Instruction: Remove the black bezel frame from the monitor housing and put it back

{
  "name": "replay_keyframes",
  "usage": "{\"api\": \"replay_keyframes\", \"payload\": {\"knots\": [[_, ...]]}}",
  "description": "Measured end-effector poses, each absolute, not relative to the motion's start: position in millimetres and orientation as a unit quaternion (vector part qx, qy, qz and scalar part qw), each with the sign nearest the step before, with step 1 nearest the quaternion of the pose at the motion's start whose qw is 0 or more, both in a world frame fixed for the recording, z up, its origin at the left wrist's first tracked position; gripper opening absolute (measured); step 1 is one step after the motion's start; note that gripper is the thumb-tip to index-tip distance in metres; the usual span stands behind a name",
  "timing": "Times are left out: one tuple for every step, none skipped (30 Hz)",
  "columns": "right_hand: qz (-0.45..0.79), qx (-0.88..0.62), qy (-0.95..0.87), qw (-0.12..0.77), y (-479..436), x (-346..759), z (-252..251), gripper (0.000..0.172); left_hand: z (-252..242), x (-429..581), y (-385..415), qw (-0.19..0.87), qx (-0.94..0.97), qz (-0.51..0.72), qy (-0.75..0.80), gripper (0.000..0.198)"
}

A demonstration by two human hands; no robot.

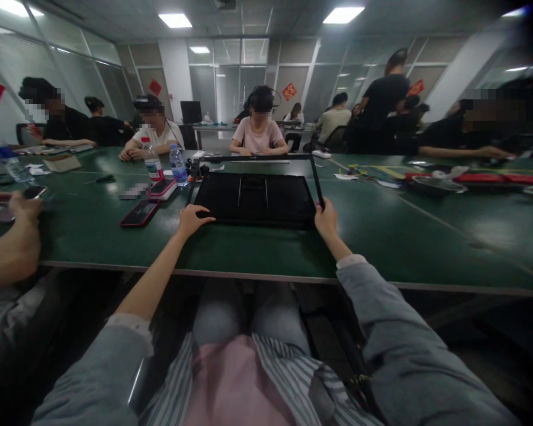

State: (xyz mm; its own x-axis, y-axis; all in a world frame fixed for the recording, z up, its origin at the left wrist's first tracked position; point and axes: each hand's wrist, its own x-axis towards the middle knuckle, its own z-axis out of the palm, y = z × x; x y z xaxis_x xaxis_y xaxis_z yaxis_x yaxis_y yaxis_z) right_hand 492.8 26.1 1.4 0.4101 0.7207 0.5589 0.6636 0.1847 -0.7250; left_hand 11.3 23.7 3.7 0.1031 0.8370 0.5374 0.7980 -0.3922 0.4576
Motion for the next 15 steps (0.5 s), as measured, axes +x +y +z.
{"api": "replay_keyframes", "payload": {"knots": [[0.018,-0.646,-0.544,0.535,21.9,491.9,-2.5,0.047,2.7,10.9,24.8,0.027,0.747,0.369,0.552,0.033],[0.018,-0.654,-0.545,0.525,18.2,491.1,-5.4,0.049,1.9,10.6,25.7,0.027,0.751,0.357,0.556,0.033],[0.023,-0.662,-0.543,0.517,15.4,490.3,-7.6,0.049,1.2,10.4,26.1,0.026,0.753,0.345,0.560,0.033],[0.030,-0.668,-0.541,0.510,13.7,489.6,-9.3,0.050,0.8,10.4,26.1,0.024,0.755,0.333,0.565,0.034],[0.035,-0.675,-0.539,0.503,13.0,489.1,-10.7,0.050,0.6,10.7,25.7,0.021,0.757,0.321,0.569,0.033],[0.042,-0.682,-0.535,0.497,13.3,488.9,-11.9,0.050,0.6,11.3,24.9,0.015,0.760,0.310,0.571,0.032],[0.049,-0.689,-0.531,0.490,14.5,489.0,-13.0,0.050,0.5,12.1,24.0,0.008,0.763,0.301,0.572,0.032],[0.056,-0.696,-0.527,0.485,16.2,489.4,-14.2,0.050,0.5,13.0,23.0,0.001,0.766,0.293,0.572,0.031],[0.063,-0.701,-0.523,0.481,18.2,490.0,-15.4,0.050,0.4,13.9,22.3,-0.006,0.769,0.286,0.572,0.031],[0.069,-0.705,-0.520,0.477,20.4,490.8,-16.5,0.050,0.2,14.6,21.7,-0.010,0.770,0.281,0.573,0.032],[0.073,-0.708,-0.517,0.475,22.5,491.7,-17.7,0.050,0.0,15.2,21.4,-0.011,0.770,0.275,0.575,0.032],[0.075,-0.709,-0.516,0.474,24.4,492.5,-18.8,0.050,-0.1,15.7,21.3,-0.011,0.770,0.271,0.578,0.034],[0.075,-0.710,-0.516,0.473,26.1,493.4,-19.9,0.050,0.0,16.0,21.2,-0.009,0.769,0.266,0.582,0.036],[0.074,-0.712,-0.514,0.473,27.6,494.1,-20.9,0.050,0.4,16.4,20.9,-0.007,0.767,0.262,0.585,0.037],[0.074,-0.713,-0.513,0.472,28.9,494.8,-21.8,0.050,1.1,16.8,20.4,-0.004,0.766,0.260,0.588,0.039]]}}
